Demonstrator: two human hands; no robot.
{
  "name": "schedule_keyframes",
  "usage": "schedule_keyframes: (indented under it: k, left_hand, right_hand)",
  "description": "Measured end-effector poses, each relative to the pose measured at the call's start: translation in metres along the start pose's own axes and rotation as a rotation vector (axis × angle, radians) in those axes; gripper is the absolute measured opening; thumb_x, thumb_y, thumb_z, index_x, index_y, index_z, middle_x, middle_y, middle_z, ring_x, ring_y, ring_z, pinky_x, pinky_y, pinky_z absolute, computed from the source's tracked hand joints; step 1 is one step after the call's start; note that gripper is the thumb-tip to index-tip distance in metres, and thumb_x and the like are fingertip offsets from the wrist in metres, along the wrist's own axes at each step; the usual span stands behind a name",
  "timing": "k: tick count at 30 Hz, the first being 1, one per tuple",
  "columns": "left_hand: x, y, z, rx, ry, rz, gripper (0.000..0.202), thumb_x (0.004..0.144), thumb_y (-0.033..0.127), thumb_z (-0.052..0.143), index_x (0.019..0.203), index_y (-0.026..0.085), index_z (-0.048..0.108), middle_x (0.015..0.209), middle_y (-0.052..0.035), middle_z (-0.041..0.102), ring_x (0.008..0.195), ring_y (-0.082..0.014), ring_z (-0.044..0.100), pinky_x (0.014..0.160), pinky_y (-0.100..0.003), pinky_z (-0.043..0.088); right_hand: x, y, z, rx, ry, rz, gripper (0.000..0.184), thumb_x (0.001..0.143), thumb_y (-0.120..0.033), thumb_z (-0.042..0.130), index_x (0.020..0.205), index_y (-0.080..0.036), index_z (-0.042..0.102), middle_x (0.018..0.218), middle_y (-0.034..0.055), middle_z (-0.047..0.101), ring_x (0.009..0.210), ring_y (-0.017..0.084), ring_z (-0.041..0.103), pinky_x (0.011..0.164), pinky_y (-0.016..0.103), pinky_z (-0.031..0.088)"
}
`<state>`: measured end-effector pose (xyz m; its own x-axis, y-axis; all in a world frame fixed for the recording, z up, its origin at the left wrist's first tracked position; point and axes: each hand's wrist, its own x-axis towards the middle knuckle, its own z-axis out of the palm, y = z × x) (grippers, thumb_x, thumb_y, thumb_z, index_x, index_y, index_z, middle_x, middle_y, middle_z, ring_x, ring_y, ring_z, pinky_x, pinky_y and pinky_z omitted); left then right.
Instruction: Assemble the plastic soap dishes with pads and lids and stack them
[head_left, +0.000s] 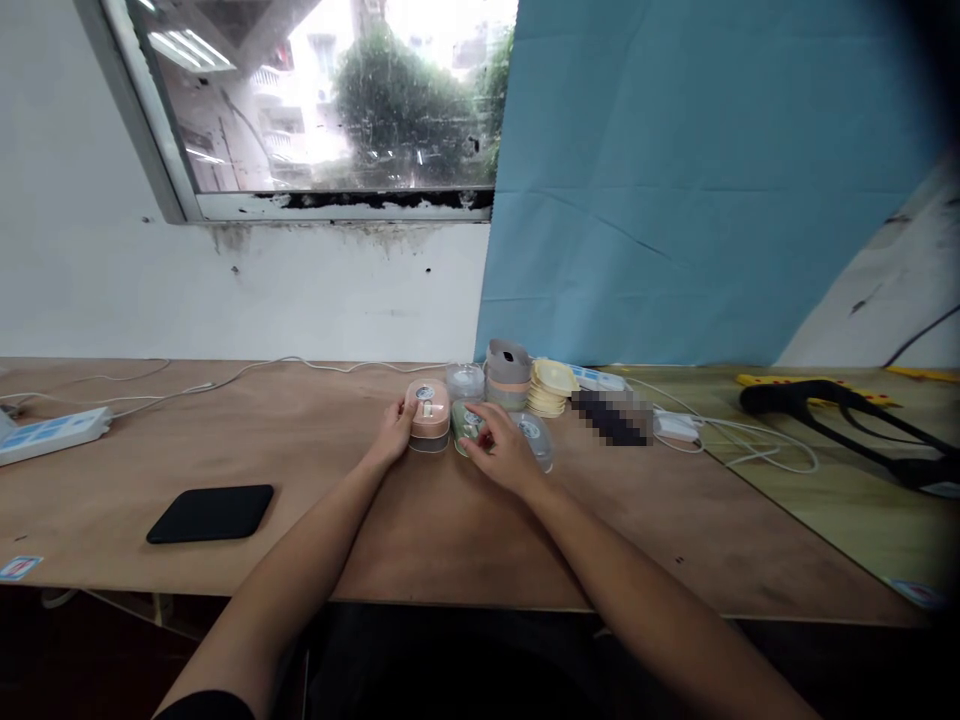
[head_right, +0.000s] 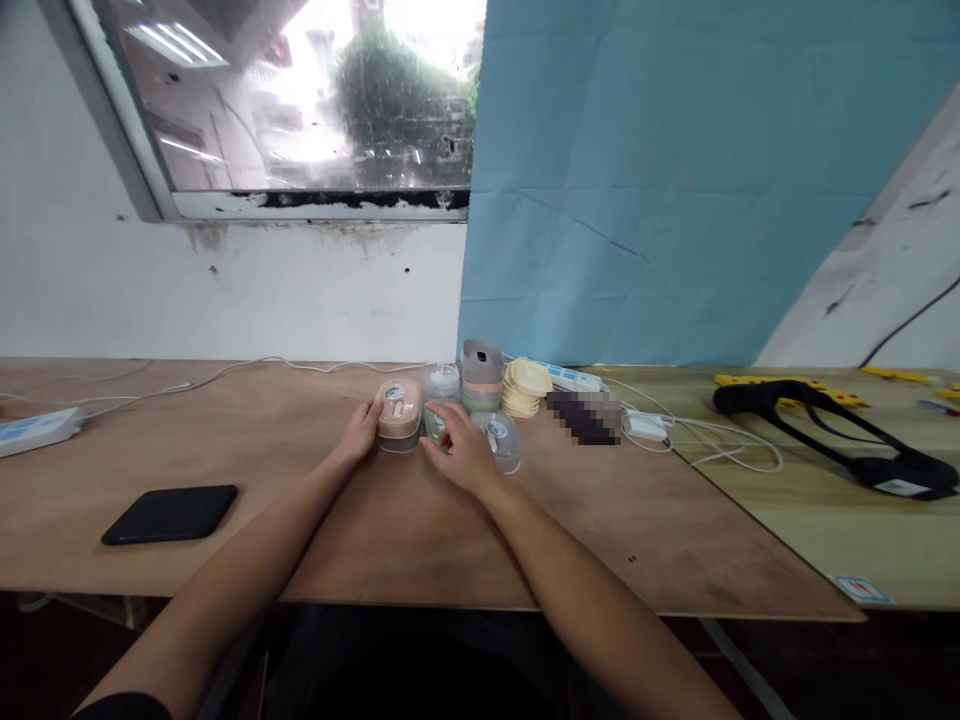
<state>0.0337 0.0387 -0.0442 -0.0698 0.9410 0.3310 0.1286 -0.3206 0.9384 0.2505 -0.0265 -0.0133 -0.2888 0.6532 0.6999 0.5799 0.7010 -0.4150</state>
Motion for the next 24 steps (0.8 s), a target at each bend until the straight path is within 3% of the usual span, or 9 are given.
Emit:
schedule_keyframes:
  k: [7, 12, 14, 17, 20, 24]
  left_hand:
    - [-0.003, 0.001, -0.003, 0.033, -0.018, 0.03, 0.06, 0.088, 0.062, 0.04, 0.108, 0.011, 0.064, 0.098, -0.0121, 0.07, 0.095, -0.0259, 0.064, 0.083, -0.036, 0.048]
    - [-0.008, 0.002, -0.008, 0.11, -0.043, -0.049, 0.063, 0.087, 0.066, 0.037, 0.103, 0.011, 0.063, 0.075, -0.0074, 0.067, 0.069, -0.0204, 0.062, 0.063, -0.03, 0.048]
    - [-0.009, 0.002, -0.009, 0.136, -0.06, -0.049, 0.065, 0.087, 0.068, 0.034, 0.104, 0.011, 0.062, 0.072, -0.0063, 0.065, 0.061, -0.0175, 0.059, 0.058, -0.028, 0.046]
    - [-0.009, 0.002, -0.01, 0.157, -0.099, -0.04, 0.07, 0.087, 0.07, 0.03, 0.108, 0.01, 0.059, 0.071, -0.006, 0.062, 0.053, -0.0145, 0.053, 0.052, -0.027, 0.043]
    - [-0.009, 0.001, -0.01, 0.173, -0.102, -0.076, 0.072, 0.086, 0.071, 0.031, 0.116, 0.011, 0.056, 0.077, -0.0073, 0.063, 0.056, -0.0149, 0.054, 0.053, -0.027, 0.043]
    - [-0.012, 0.003, -0.01, 0.178, -0.077, -0.129, 0.072, 0.085, 0.07, 0.037, 0.124, 0.012, 0.051, 0.084, -0.0091, 0.065, 0.061, -0.0171, 0.058, 0.058, -0.028, 0.045]
  right_hand:
    - [0.003, 0.003, -0.001, 0.004, 0.041, -0.022, 0.037, 0.084, -0.031, 0.056, 0.121, -0.024, 0.055, 0.113, 0.0072, 0.059, 0.065, 0.013, 0.056, 0.066, 0.031, 0.05]
    - [0.042, 0.017, -0.007, -0.101, 0.099, 0.05, 0.023, 0.088, -0.032, 0.05, 0.102, -0.02, 0.064, 0.096, 0.0061, 0.065, 0.068, 0.015, 0.057, 0.07, 0.03, 0.047]
    - [0.065, 0.023, -0.007, -0.189, 0.045, 0.07, 0.024, 0.089, -0.029, 0.048, 0.102, -0.018, 0.065, 0.098, 0.007, 0.066, 0.082, 0.018, 0.06, 0.078, 0.03, 0.046]
    - [0.095, 0.035, 0.001, -0.341, -0.137, 0.104, 0.026, 0.089, -0.026, 0.045, 0.101, -0.017, 0.067, 0.104, 0.0098, 0.066, 0.099, 0.021, 0.059, 0.088, 0.031, 0.043]
    - [0.109, 0.047, 0.014, -0.488, -0.283, 0.187, 0.029, 0.09, -0.023, 0.042, 0.101, -0.016, 0.067, 0.108, 0.0133, 0.065, 0.101, 0.023, 0.059, 0.086, 0.032, 0.043]
    - [0.111, 0.064, 0.029, -0.568, -0.376, 0.299, 0.025, 0.088, -0.023, 0.045, 0.097, -0.014, 0.067, 0.106, 0.0177, 0.066, 0.096, 0.026, 0.062, 0.079, 0.033, 0.045]
